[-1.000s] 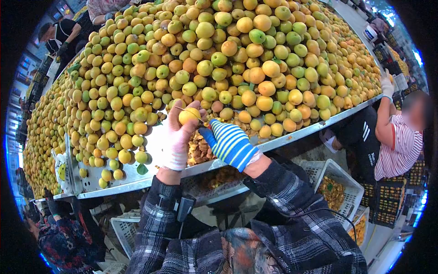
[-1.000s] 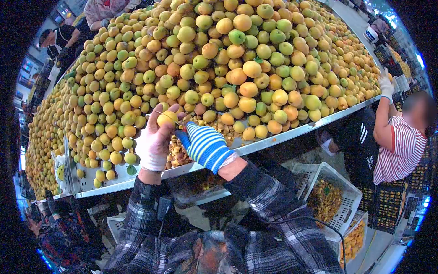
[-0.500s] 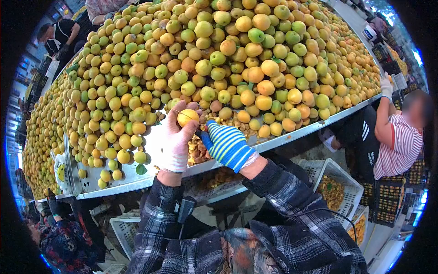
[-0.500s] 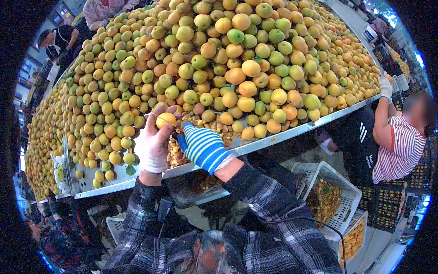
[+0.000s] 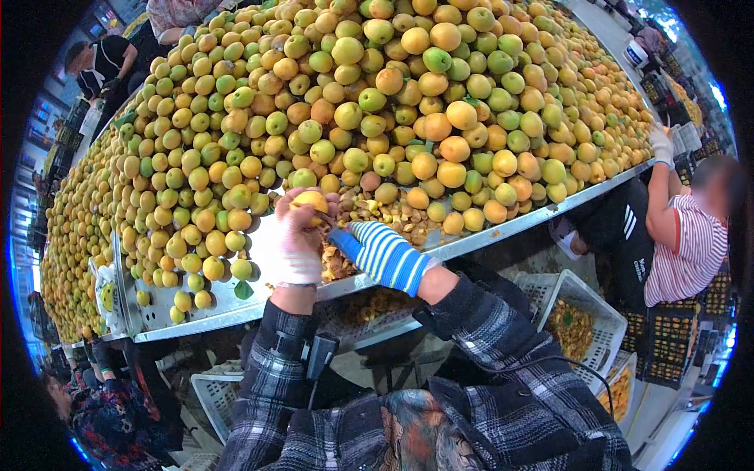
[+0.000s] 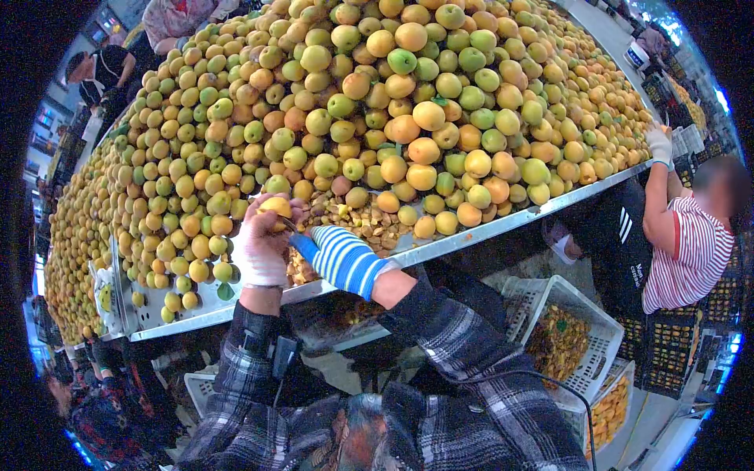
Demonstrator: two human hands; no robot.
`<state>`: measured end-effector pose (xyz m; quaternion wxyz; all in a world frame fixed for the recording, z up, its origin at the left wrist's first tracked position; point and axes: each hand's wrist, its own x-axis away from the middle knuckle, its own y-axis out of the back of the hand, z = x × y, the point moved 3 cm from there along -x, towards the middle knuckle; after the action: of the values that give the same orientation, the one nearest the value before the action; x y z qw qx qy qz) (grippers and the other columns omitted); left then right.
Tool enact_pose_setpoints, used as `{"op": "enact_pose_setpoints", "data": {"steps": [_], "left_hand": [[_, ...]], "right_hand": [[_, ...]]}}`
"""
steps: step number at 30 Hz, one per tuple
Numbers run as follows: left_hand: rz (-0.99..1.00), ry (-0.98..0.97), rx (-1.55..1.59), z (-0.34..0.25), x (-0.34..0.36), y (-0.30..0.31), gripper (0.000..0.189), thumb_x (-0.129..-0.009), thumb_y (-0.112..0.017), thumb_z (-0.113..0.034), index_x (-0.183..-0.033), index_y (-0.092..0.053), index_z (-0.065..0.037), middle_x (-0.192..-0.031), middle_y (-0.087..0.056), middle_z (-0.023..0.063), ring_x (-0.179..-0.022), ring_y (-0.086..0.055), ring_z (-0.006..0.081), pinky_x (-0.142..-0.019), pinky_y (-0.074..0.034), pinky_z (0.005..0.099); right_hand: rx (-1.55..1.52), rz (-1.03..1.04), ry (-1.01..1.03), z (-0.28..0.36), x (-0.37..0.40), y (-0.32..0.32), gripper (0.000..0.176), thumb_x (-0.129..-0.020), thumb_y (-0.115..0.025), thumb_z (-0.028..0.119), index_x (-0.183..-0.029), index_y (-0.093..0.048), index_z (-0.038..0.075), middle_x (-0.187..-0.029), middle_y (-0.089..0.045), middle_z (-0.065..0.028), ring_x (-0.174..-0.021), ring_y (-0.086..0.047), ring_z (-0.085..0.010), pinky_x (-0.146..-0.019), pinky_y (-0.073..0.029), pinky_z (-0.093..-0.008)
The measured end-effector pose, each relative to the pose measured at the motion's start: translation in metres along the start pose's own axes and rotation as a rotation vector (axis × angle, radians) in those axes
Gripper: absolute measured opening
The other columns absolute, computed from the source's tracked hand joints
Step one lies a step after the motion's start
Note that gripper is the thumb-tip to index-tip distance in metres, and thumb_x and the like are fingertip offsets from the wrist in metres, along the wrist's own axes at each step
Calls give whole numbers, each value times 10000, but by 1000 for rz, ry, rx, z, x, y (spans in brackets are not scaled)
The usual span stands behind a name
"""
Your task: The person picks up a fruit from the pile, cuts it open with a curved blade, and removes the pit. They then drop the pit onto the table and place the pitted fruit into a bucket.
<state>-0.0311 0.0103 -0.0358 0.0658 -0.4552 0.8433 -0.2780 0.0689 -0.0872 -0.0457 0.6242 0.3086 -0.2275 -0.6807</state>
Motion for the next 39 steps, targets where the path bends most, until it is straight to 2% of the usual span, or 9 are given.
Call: {"op": "enact_pose_setpoints", "data": {"steps": [3, 6, 14, 18, 22, 28, 30, 34, 39], "left_hand": [[-131, 44, 517, -2, -21, 34, 334, -762, -567, -56, -1064, -531, 83, -1089, -584, 244, -1015, -583, 402, -902, -524, 461], [-21, 197, 578, -2, -17, 26, 318, -789, -568, -86, -1059, -523, 75, -1046, -582, 233, -944, -604, 388, -832, -551, 419], [200, 210, -146, 12, 10, -16, 396, -843, -506, -142, -1220, -514, -24, -844, -516, -15, -690, -510, 65, -636, -480, 203], [249, 31, -320, -1, 17, -27, 469, -810, -521, -134, -1258, -476, -4, -1124, -538, 89, -967, -541, 153, -891, -454, 304], [333, 48, 256, -5, 16, -40, 566, -792, -514, -126, -1324, -386, 17, -1411, -377, 216, -1309, -388, 340, -1068, -369, 413], [240, -115, 275, 8, 4, -26, 522, -857, -524, -169, -1322, -383, 23, -1411, -383, 231, -1326, -359, 342, -1096, -323, 431], [205, -122, 186, 8, 6, -24, 511, -867, -527, -183, -1319, -391, 13, -1401, -398, 226, -1309, -384, 332, -1089, -334, 423], [175, 34, 224, 9, 7, -20, 452, -842, -509, -111, -1277, -417, -29, -1276, -507, 191, -1169, -512, 295, -995, -435, 393], [186, 111, 291, 25, 17, -29, 361, -845, -519, -77, -1195, -445, -32, -1096, -534, 138, -1071, -555, 282, -916, -494, 435]], "right_hand": [[-89, -68, -232, 2, 4, 24, 395, -872, -588, 395, -794, -609, 8, -694, -619, -221, -679, -620, -394, -630, -490, -477], [28, -273, -248, 6, 6, 47, 500, -792, -661, 504, -870, -568, 19, -689, -619, -196, -660, -624, -385, -570, -499, -449], [34, -269, -69, -7, -5, 48, 486, -759, -733, 402, -1086, -586, 74, -807, -652, -175, -744, -645, -353, -635, -515, -407], [-136, -372, -166, -24, -7, 56, 394, -803, -676, 368, -981, -603, 24, -785, -653, -207, -711, -648, -360, -624, -515, -423], [-779, -648, -365, -28, -7, 71, 344, -824, -661, 286, -915, -601, -41, -725, -636, -137, -609, -604, -196, -565, -494, -345], [-54, -387, -354, -25, -10, 22, 364, -805, -690, 285, -899, -574, -47, -731, -615, -234, -681, -601, -405, -613, -487, -433], [-295, -387, -387, -22, -9, 20, 280, -843, -673, 214, -864, -572, -47, -658, -609, -126, -561, -594, -158, -509, -470, -321], [-369, -446, -345, -19, -16, 26, 329, -810, -696, 266, -880, -585, -36, -711, -631, -179, -624, -616, -298, -571, -477, -402], [-1016, -750, -364, -22, -10, 52, 183, -855, -666, 173, -869, -624, -4, -652, -594, 0, -574, -541, -54, -487, -432, -251]]}}
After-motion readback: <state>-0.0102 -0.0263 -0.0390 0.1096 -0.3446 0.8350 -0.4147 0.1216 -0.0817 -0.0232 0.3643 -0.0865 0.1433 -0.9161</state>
